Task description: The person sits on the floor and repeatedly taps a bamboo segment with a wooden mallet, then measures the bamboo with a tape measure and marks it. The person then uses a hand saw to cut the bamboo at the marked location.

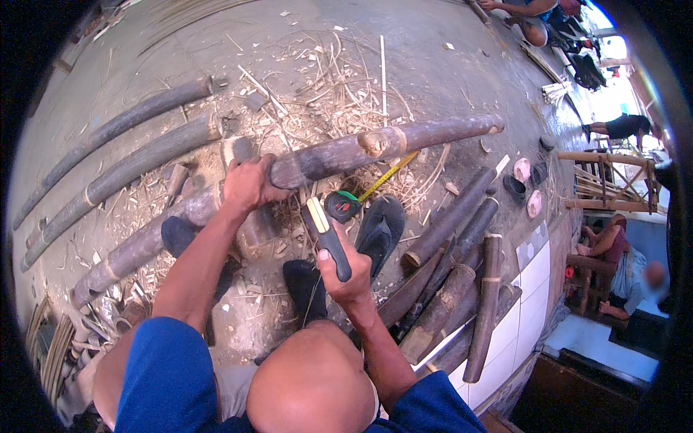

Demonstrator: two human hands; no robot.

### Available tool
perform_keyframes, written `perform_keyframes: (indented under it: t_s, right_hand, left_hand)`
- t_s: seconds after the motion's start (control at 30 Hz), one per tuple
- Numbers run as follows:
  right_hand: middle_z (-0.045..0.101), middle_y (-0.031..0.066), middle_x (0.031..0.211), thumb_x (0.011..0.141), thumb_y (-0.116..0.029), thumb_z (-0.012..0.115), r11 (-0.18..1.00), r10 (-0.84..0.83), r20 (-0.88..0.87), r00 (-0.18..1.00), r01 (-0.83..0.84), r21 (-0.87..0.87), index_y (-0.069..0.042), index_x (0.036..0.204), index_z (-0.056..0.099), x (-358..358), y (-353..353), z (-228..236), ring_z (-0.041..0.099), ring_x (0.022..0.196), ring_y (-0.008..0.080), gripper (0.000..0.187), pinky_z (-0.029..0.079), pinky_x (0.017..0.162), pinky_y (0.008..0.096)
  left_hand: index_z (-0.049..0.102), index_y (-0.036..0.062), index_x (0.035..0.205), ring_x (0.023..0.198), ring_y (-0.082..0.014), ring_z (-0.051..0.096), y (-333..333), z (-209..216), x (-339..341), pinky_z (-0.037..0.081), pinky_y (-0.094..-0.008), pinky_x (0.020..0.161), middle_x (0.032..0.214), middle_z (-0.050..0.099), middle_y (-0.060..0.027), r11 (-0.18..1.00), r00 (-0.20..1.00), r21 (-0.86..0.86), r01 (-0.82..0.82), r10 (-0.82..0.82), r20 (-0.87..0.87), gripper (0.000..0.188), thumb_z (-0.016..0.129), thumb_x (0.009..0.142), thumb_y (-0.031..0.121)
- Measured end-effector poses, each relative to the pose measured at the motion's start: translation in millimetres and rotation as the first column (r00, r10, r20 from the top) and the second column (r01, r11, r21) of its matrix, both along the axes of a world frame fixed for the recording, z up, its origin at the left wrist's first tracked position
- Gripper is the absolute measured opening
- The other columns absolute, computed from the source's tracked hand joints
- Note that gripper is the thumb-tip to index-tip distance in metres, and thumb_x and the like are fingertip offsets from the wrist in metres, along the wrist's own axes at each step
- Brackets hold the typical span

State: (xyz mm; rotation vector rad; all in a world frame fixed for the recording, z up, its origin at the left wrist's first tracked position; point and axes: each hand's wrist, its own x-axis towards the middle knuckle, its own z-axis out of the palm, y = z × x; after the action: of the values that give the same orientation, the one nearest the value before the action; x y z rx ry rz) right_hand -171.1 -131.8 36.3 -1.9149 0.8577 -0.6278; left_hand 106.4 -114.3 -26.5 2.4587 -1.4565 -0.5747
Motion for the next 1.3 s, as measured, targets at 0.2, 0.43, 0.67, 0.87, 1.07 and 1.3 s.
perform_keyframes:
  t_s: [0.2,0.43,0.67,0.87,1.07,1.3]
  right_hand:
    - [0.074,0.0256,0.103,0.092,-0.018,0.068,1.0,-0.001,-0.005,1.0,0.001,-0.006,0.007,0.144,0.055,2,4,6,0.077,0.084,0.0359,0.06,0.06,0.075,0.0398]
    - [0.075,0.0241,0.099,0.093,-0.02,0.068,0.999,0.015,-0.028,0.999,-0.016,-0.036,0.006,0.146,0.053,-6,9,4,0.078,0.086,0.0331,0.062,0.061,0.078,0.0396]
    - [0.076,0.023,0.102,0.092,-0.023,0.07,0.996,0.069,-0.107,0.992,-0.074,-0.04,0.002,0.15,0.05,-52,29,31,0.079,0.087,0.0334,0.066,0.061,0.077,0.0399]
    - [0.073,0.0219,0.099,0.093,-0.02,0.067,0.998,0.057,-0.095,0.994,-0.055,0.024,0.001,0.145,0.055,31,-17,-2,0.076,0.083,0.0363,0.057,0.06,0.073,0.0403]
    - [0.076,0.0218,0.105,0.094,-0.021,0.065,0.998,0.069,-0.071,0.995,-0.068,0.019,0.001,0.149,0.052,-19,17,41,0.078,0.087,0.0316,0.06,0.06,0.078,0.0401]
    - [0.073,0.0253,0.097,0.094,-0.021,0.066,0.998,0.05,-0.128,0.991,-0.045,0.045,0.004,0.147,0.052,22,-12,-2,0.077,0.084,0.0342,0.06,0.06,0.075,0.0421]
  left_hand:
    - [0.063,0.0112,0.136,0.11,-0.0389,0.07,4,-6,4,0.043,-0.0511,0.107,0.113,0.075,-0.0214,1.0,0.999,0.001,-0.015,0.015,-0.031,0.086,0.075,0.073,0.069]
    - [0.069,0.0114,0.134,0.111,-0.0409,0.07,-8,1,11,0.043,-0.0533,0.107,0.112,0.075,-0.0259,0.984,0.984,0.144,-0.101,0.121,-0.133,0.082,0.045,0.093,0.079]
    - [0.072,0.0131,0.129,0.106,-0.0407,0.072,-9,-1,9,0.044,-0.0509,0.104,0.107,0.076,-0.026,0.99,0.992,0.101,-0.097,0.105,-0.073,0.073,0.047,0.095,0.073]
    - [0.075,0.0109,0.121,0.102,-0.0396,0.073,-10,3,6,0.044,-0.0509,0.102,0.102,0.076,-0.0245,0.987,0.987,0.099,-0.127,0.136,-0.082,0.074,0.051,0.092,0.074]
    - [0.076,0.0109,0.117,0.098,-0.0391,0.074,-7,-3,8,0.042,-0.0523,0.105,0.095,0.077,-0.0228,0.991,0.987,0.039,-0.125,0.128,-0.102,0.066,0.048,0.099,0.067]
    - [0.073,0.013,0.119,0.092,-0.0383,0.075,-4,-11,5,0.041,-0.054,0.104,0.091,0.076,-0.0223,0.999,0.998,0.001,-0.054,0.054,0.035,0.05,0.047,0.105,0.053]
